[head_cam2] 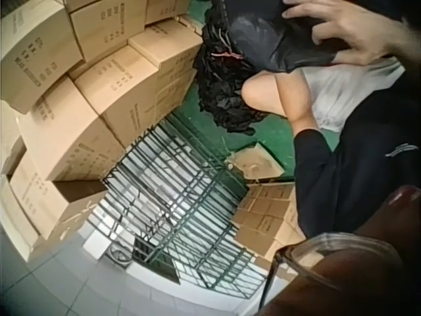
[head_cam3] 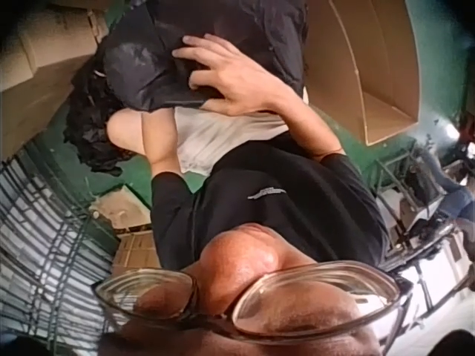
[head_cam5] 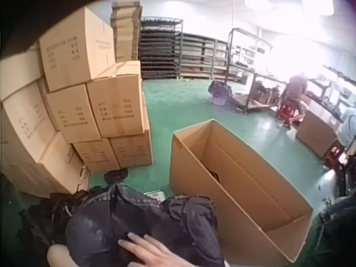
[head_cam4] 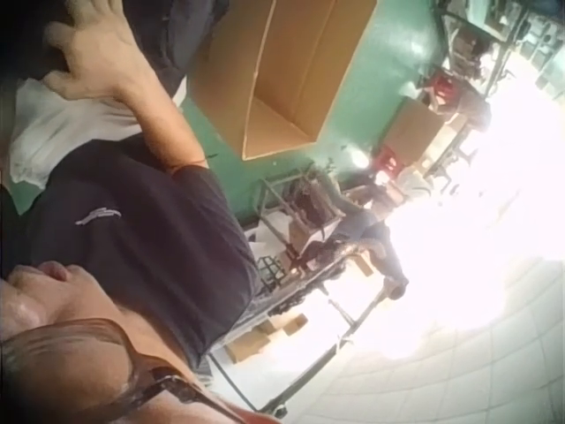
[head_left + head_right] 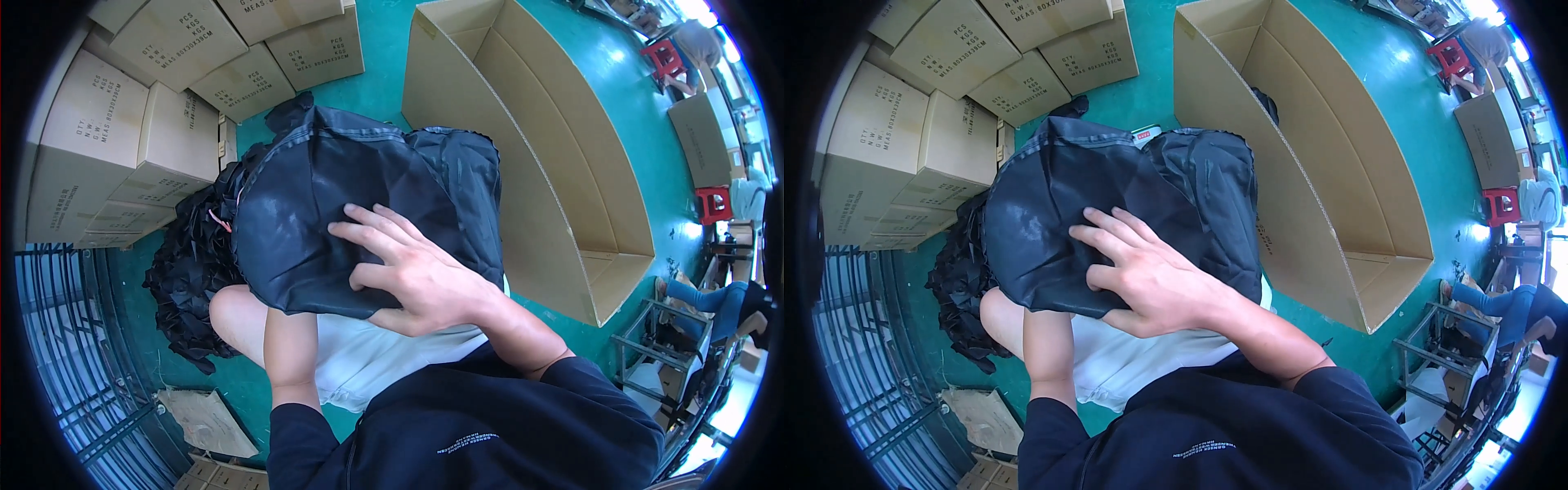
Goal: Checking, weighing, and packing black fabric covers into a large cardboard box.
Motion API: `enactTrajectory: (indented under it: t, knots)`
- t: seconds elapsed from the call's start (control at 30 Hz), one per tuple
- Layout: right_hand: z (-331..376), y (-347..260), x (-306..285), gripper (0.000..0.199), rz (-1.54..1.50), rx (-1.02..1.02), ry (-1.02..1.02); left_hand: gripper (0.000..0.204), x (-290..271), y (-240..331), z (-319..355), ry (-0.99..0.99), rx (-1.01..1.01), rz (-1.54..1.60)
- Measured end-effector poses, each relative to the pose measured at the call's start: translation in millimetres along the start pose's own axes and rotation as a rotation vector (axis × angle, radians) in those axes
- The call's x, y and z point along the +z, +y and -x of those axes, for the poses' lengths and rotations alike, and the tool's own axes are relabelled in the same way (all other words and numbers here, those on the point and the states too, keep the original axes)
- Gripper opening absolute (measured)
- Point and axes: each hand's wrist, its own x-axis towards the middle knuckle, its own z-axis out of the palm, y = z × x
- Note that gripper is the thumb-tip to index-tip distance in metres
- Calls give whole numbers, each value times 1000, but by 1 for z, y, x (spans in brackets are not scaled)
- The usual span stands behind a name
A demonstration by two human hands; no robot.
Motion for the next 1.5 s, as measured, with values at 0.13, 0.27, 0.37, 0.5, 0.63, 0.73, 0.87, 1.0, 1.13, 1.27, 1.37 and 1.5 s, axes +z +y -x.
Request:
enactTrajectory:
  t: [0.13,0.27,0.37,0.5,0.63,0.73,0.87,1.0,1.13,1.27,1.37,1.5]
  knots:
    - [11,17,-8,30,-332,-53,-72,50,-9,-3,-1,18,-2,131]
    - [27,40,-19,32,-437,88,539,51,0,-13,18,24,2,267]
    - [18,46,-19,55,-410,209,789,52,-4,-16,12,10,-9,374]
    - [41,46,-17,40,-1252,477,319,54,-7,-22,17,-76,-73,538]
    - [74,58,-23,21,-1333,376,241,55,-18,-27,26,-158,-163,688]
    - [93,66,-23,26,-1376,286,306,56,-22,-24,10,-160,-204,775]
    - [129,84,-22,30,-1580,365,522,68,4,-16,-5,-350,-258,932]
    - [132,89,-32,48,-1661,315,564,60,13,-18,-13,-272,-54,674]
    - [117,92,-51,37,-1513,143,650,56,33,12,-44,-167,-28,415]
    - [99,112,-66,33,-1318,214,694,52,30,42,-102,-78,112,115]
    - [94,136,-66,49,-1269,204,782,52,25,51,-147,-142,57,151]
    - [74,150,-63,77,-1368,299,831,56,-11,20,-196,-237,-12,368]
